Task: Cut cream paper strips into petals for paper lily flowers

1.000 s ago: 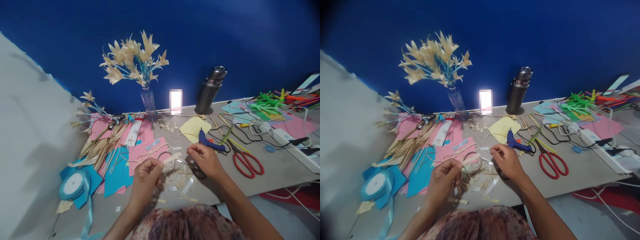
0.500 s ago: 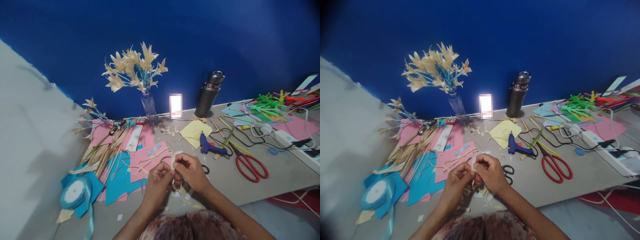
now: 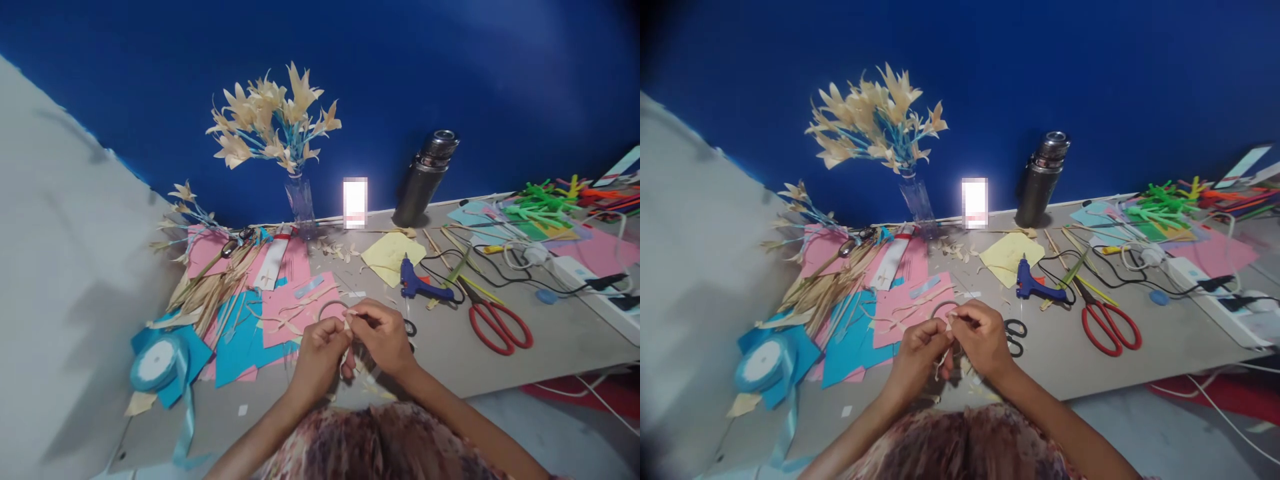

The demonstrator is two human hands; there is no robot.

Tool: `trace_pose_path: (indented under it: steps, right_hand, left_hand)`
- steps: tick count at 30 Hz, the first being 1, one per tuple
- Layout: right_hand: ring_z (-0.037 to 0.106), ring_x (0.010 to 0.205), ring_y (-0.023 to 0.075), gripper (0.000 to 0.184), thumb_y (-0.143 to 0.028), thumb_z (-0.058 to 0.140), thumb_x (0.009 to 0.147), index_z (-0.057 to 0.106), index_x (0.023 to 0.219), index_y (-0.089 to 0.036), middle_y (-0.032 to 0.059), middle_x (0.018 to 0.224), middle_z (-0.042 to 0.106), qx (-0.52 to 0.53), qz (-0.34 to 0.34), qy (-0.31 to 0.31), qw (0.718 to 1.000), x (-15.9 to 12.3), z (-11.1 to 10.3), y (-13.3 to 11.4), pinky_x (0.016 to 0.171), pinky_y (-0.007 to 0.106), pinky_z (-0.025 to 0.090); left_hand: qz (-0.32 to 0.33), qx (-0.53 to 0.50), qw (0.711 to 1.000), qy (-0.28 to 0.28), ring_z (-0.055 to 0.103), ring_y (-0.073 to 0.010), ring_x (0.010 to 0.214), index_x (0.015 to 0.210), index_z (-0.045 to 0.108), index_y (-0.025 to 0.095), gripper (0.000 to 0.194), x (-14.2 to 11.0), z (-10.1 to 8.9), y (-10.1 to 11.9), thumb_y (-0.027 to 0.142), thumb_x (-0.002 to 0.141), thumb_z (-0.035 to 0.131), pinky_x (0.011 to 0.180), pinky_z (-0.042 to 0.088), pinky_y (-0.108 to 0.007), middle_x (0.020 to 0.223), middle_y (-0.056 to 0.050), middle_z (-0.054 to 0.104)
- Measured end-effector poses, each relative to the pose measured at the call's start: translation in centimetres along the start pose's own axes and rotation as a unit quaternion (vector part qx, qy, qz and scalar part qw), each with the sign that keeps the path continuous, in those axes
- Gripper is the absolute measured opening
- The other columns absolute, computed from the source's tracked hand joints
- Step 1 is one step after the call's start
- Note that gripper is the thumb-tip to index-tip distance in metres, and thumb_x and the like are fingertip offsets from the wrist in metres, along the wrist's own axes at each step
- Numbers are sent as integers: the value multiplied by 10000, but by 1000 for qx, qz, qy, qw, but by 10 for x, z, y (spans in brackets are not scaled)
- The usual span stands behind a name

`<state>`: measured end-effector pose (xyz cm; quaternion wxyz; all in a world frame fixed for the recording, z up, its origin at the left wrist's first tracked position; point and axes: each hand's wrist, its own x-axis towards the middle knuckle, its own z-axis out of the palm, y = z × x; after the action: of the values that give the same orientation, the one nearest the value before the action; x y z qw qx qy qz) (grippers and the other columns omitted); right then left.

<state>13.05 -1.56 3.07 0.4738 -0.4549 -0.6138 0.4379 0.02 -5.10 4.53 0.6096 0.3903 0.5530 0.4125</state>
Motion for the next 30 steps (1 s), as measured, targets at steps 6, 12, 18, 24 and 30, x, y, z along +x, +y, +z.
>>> trace_pose_path:
  steps: [6, 12, 18, 24, 30]
  right_hand:
    - [622, 714, 185, 189, -253, 599, 863, 733, 741, -202, 51, 761, 697, -9, -41, 84, 996, 1, -2, 2, 624, 285, 471]
    - [542, 591, 141, 310, -425, 586, 900, 742, 1036, -195, 58, 845, 702, 123, 39, 114, 985, 10, -21, 8, 500, 255, 414]
    - [594, 675, 161, 136, -300, 712, 761, 734, 813, -176, 24, 747, 683, 148, 101, -43, 983, 6, -15, 6, 643, 273, 484]
    - [630, 717, 191, 111, -243, 657, 741, 721, 671, -187, 27, 709, 694, 93, 60, 58, 992, 7, -4, -4, 694, 289, 493]
    - [460, 508, 95, 217, -388, 684, 788, 720, 785, -174, -2, 649, 637, 215, 108, 136, 961, 19, -18, 5, 457, 202, 333]
  left_hand:
    - [-10, 3, 1000, -18, 414, -87, 293, 588, 550, 188, 294, -2, 4, 7, 404, 760, 651, 349, 291, -195, 385, 41, 525]
    - [-16, -20, 1000, -16, 395, -79, 282, 606, 568, 180, 298, -4, 6, 7, 413, 775, 648, 342, 283, -185, 371, 34, 525]
    - [-5, -20, 1000, -9, 399, -81, 284, 587, 544, 184, 309, -3, 5, 4, 412, 772, 642, 353, 278, -189, 367, 33, 517]
    - [3, 24, 1000, -11, 393, -80, 283, 570, 503, 193, 360, -1, 3, 7, 454, 772, 647, 354, 238, -190, 362, 42, 490]
    - [-13, 3, 1000, -28, 392, -82, 271, 578, 532, 183, 342, 1, 5, 10, 456, 743, 657, 330, 249, -190, 371, 34, 508]
